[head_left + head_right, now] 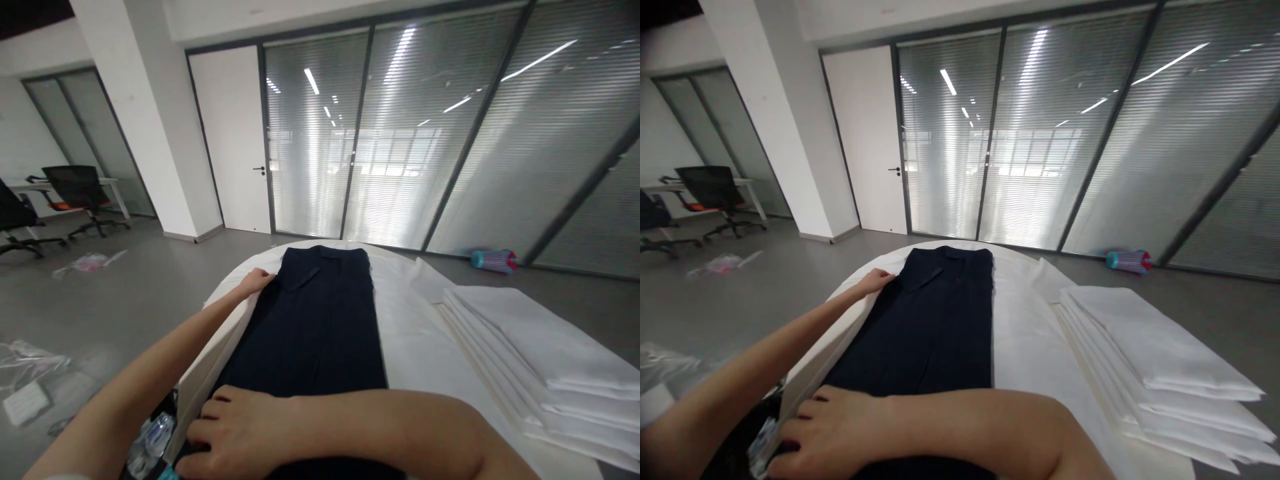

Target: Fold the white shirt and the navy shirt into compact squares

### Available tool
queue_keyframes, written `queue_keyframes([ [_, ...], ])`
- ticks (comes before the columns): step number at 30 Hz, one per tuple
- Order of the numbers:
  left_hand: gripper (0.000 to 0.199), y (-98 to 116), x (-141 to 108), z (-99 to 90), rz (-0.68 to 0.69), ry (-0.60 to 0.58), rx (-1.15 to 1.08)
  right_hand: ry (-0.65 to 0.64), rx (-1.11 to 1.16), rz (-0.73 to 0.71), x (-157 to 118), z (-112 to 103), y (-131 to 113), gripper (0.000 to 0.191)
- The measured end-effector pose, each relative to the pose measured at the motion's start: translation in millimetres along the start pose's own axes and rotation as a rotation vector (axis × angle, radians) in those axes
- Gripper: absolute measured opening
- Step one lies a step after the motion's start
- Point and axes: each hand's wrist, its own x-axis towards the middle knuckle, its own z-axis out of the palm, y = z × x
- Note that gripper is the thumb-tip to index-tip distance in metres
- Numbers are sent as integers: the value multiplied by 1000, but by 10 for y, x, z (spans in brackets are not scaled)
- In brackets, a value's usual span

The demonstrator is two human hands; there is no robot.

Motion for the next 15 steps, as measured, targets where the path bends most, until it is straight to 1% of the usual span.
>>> queue_keyframes([
  [2, 36, 57, 138, 52, -28, -23, 20, 6, -25, -1, 11, -12, 7, 27],
  [5, 38, 115, 333, 99, -64, -45, 27, -9, -62, -50, 17, -25, 16, 30],
  [10, 30, 157, 599, 149, -140, -126, -27, -36, -125, -71, -16, -18, 44, 29],
  [13, 29, 176, 751, 209, -161, -167, -96, 5, -185, -61, -99, -64, 74, 33],
  [15, 30, 198, 848, 266, -174, -180, -139, 39, -241, -56, -193, -148, 89, 36],
])
